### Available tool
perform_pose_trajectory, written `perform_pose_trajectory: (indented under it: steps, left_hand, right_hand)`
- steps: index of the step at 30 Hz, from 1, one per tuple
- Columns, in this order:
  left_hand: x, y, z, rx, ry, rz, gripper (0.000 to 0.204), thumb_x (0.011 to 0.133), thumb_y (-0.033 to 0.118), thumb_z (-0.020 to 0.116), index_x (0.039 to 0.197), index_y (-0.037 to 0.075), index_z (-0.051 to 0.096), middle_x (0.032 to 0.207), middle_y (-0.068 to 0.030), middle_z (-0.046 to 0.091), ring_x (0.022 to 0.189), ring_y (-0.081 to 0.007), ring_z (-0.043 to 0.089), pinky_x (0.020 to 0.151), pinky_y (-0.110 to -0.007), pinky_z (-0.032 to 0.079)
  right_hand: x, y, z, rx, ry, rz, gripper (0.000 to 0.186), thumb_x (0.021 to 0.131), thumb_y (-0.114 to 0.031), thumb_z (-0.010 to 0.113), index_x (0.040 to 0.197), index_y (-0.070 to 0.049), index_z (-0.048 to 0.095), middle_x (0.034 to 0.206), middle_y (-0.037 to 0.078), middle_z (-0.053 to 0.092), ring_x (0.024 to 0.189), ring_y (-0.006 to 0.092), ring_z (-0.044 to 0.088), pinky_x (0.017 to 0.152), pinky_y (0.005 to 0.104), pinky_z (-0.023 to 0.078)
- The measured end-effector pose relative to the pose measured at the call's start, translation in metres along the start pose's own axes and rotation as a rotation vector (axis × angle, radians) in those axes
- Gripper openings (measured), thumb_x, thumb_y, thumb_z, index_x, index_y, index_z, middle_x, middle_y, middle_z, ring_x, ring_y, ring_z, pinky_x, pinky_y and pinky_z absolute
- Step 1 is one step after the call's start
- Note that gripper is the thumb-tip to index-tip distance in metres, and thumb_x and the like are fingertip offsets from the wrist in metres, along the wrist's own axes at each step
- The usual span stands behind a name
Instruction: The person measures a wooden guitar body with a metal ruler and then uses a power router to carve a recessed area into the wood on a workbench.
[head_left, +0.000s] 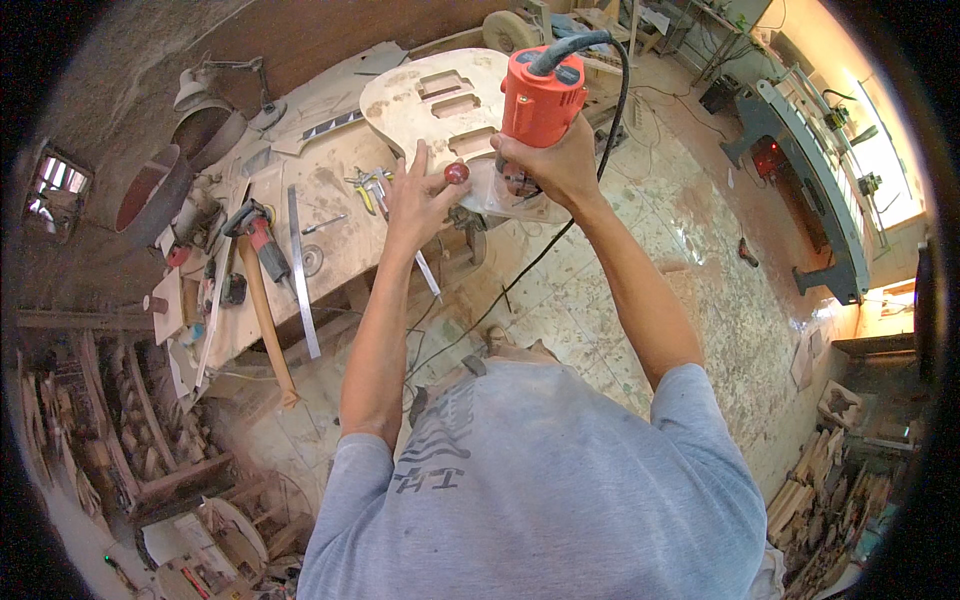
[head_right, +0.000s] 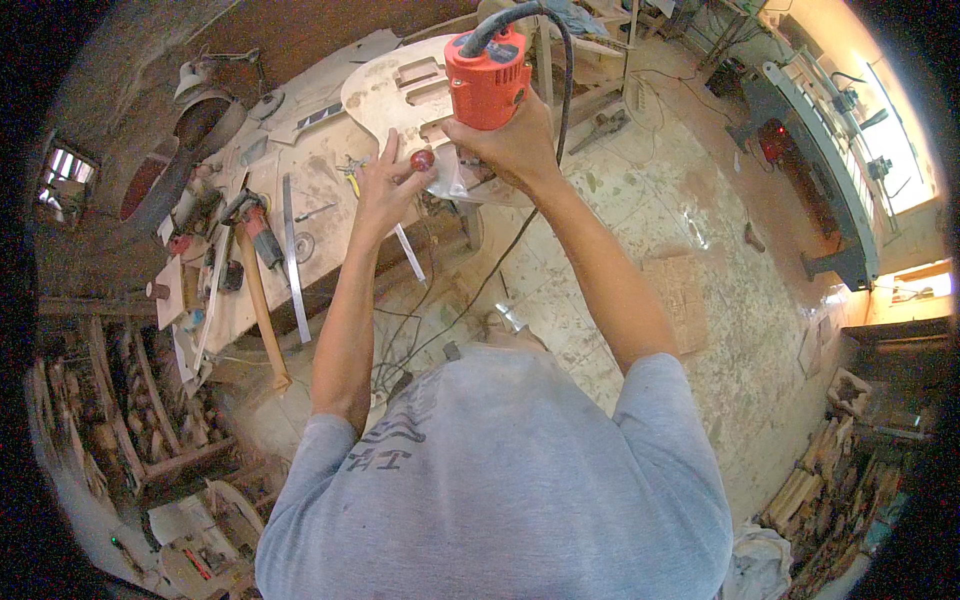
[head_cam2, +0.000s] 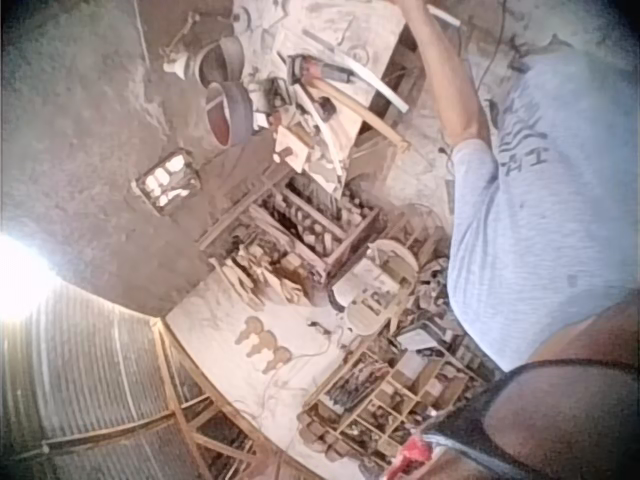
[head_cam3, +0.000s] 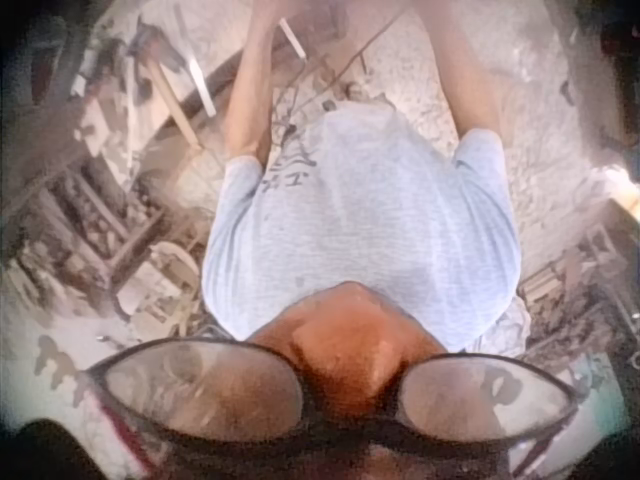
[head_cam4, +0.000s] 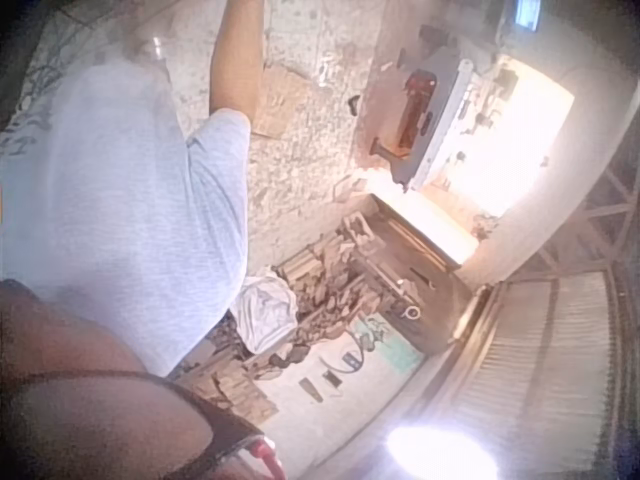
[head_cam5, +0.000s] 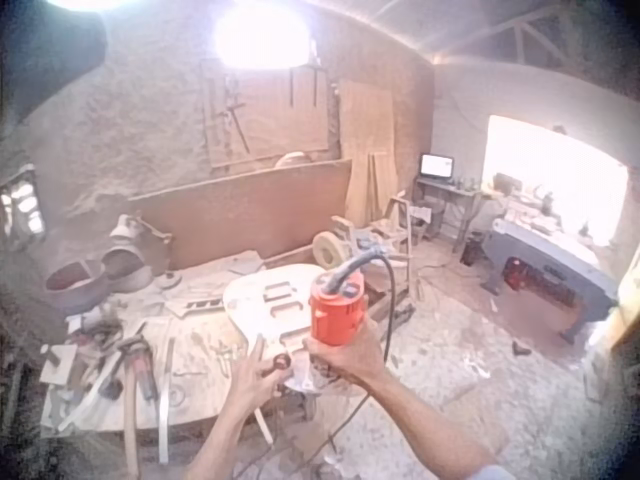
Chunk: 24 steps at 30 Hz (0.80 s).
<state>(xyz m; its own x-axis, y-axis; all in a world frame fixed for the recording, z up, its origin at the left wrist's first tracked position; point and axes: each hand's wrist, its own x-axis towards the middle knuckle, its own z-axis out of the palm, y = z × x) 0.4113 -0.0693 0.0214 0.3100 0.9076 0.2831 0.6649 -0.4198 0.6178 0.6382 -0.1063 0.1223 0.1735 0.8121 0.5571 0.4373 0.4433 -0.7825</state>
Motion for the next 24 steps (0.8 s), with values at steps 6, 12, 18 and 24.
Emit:
perform_pose_trajectory:
  steps: [6, 12, 18, 24]
  left_hand:
    - [0.002, 0.001, -0.001, 0.013, -0.002, -0.024, 0.04, 0.088, 0.057, 0.073, 0.12, 0.033, 0.081, 0.168, -0.0213, 0.033, 0.151, -0.0525, 0.032, 0.12, -0.072, 0.009]
    - [0.011, -0.002, -0.001, 0.036, -0.002, -0.028, 0.041, 0.091, 0.057, 0.07, 0.121, 0.031, 0.08, 0.17, -0.0196, 0.03, 0.153, -0.0512, 0.029, 0.12, -0.074, 0.006]
    - [0.02, -0.008, 0.0, 0.024, -0.013, -0.055, 0.042, 0.093, 0.057, 0.068, 0.123, 0.03, 0.08, 0.172, -0.0185, 0.024, 0.156, -0.0512, 0.019, 0.121, -0.073, 0.003]
    - [0.027, -0.013, 0.0, 0.022, -0.003, -0.065, 0.042, 0.094, 0.056, 0.068, 0.125, 0.031, 0.079, 0.172, -0.0207, 0.022, 0.157, -0.0509, 0.016, 0.121, -0.073, 0.001]
  right_hand:
    - [0.001, 0.001, 0.002, 0.002, -0.005, 0.003, 0.068, 0.065, -0.039, 0.094, 0.119, -0.006, 0.067, 0.103, 0.011, 0.077, 0.094, 0.0255, 0.075, 0.085, 0.0388, 0.058]
    - [0.01, 0.002, 0.004, -0.064, -0.036, -0.027, 0.063, 0.073, -0.029, 0.091, 0.124, -0.003, 0.067, 0.103, 0.006, 0.074, 0.092, 0.0152, 0.071, 0.084, 0.0329, 0.057]
    - [0.017, 0.012, 0.011, -0.015, -0.023, 0.035, 0.071, 0.064, -0.041, 0.093, 0.119, -0.006, 0.067, 0.105, 0.012, 0.077, 0.095, 0.0269, 0.076, 0.086, 0.0394, 0.059]
    - [0.024, 0.018, 0.016, -0.071, -0.02, -0.002, 0.068, 0.068, -0.037, 0.092, 0.121, -0.003, 0.067, 0.103, 0.01, 0.075, 0.092, 0.0207, 0.073, 0.085, 0.0359, 0.058]
